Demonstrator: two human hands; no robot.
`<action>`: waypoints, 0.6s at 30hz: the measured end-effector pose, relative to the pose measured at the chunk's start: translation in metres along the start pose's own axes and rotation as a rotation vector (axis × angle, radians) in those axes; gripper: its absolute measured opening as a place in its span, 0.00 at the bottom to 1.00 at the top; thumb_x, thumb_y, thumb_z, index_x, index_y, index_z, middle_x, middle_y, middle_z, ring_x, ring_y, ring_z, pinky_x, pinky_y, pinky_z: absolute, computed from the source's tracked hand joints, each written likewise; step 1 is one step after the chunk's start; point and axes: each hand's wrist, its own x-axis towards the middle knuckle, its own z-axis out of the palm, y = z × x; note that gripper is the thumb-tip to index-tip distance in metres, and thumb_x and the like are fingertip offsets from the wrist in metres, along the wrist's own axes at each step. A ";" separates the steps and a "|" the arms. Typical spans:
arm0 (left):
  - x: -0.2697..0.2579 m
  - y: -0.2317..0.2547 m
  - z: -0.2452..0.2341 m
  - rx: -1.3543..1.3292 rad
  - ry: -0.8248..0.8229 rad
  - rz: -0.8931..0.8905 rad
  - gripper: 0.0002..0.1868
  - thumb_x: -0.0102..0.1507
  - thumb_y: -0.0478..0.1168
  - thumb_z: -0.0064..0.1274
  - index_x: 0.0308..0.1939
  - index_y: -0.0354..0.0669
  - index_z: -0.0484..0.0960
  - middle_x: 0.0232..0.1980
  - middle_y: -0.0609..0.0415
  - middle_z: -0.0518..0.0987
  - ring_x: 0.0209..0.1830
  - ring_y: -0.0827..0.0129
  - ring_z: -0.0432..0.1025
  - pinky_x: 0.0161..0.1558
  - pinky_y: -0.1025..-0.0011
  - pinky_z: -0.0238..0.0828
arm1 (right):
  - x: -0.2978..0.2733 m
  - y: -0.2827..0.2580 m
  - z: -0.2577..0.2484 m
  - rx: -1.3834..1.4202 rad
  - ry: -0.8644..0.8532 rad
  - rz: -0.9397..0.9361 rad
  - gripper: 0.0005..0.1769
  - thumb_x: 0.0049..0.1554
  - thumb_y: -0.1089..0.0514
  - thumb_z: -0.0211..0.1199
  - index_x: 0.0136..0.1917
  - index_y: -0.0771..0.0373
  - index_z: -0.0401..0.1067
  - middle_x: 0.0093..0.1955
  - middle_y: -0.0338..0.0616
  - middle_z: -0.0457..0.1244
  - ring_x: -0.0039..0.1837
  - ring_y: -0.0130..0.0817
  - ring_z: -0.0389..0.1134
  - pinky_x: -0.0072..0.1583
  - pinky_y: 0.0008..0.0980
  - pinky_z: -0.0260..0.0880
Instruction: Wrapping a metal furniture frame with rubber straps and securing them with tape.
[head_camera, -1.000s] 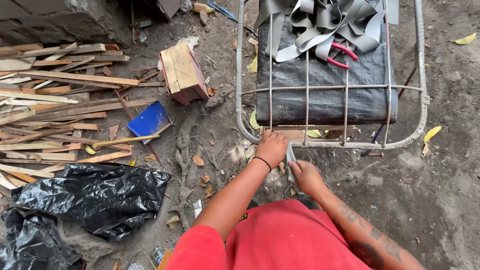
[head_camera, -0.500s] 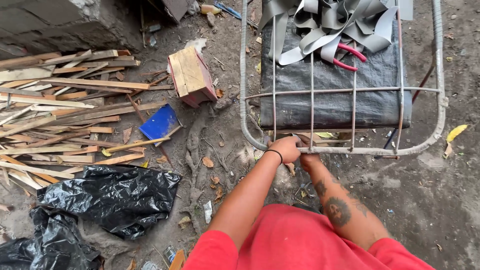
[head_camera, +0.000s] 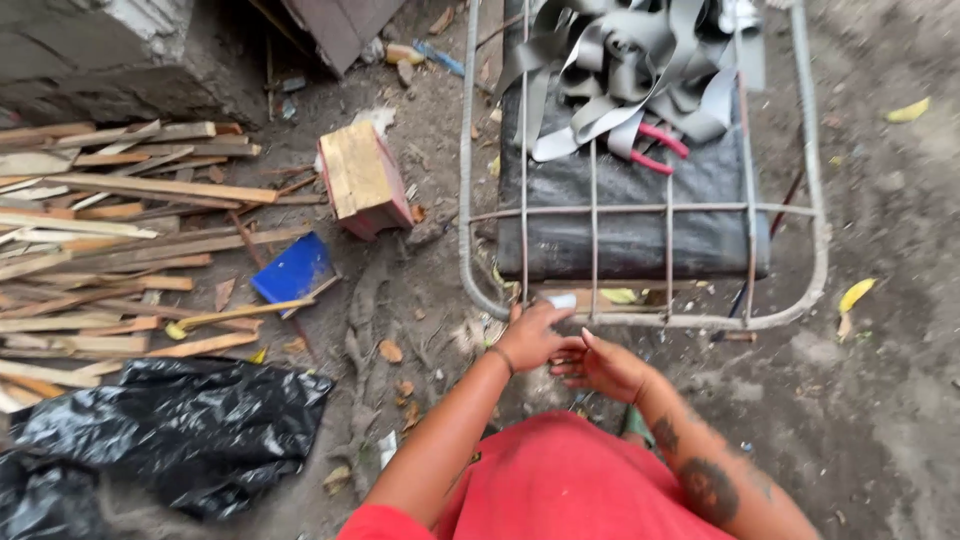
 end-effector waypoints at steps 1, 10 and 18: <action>0.007 -0.003 0.002 0.001 0.011 0.018 0.32 0.60 0.41 0.46 0.70 0.52 0.73 0.66 0.49 0.75 0.75 0.59 0.63 0.77 0.51 0.34 | 0.002 -0.017 0.013 -0.017 0.006 -0.012 0.43 0.58 0.24 0.46 0.72 0.54 0.68 0.69 0.46 0.67 0.67 0.48 0.70 0.63 0.49 0.71; -0.069 0.001 0.033 0.068 -0.084 0.080 0.37 0.59 0.38 0.44 0.74 0.59 0.69 0.75 0.45 0.67 0.83 0.53 0.47 0.77 0.42 0.17 | 0.028 -0.020 0.045 0.165 0.496 -0.112 0.20 0.62 0.41 0.65 0.55 0.58 0.77 0.42 0.43 0.72 0.41 0.38 0.73 0.42 0.35 0.72; -0.118 -0.042 0.047 -0.435 0.300 0.143 0.17 0.53 0.32 0.44 0.29 0.53 0.90 0.34 0.61 0.86 0.37 0.71 0.78 0.42 0.70 0.74 | 0.005 -0.033 0.072 -0.096 0.470 -0.138 0.17 0.63 0.48 0.58 0.51 0.63 0.77 0.49 0.53 0.74 0.49 0.50 0.77 0.52 0.40 0.75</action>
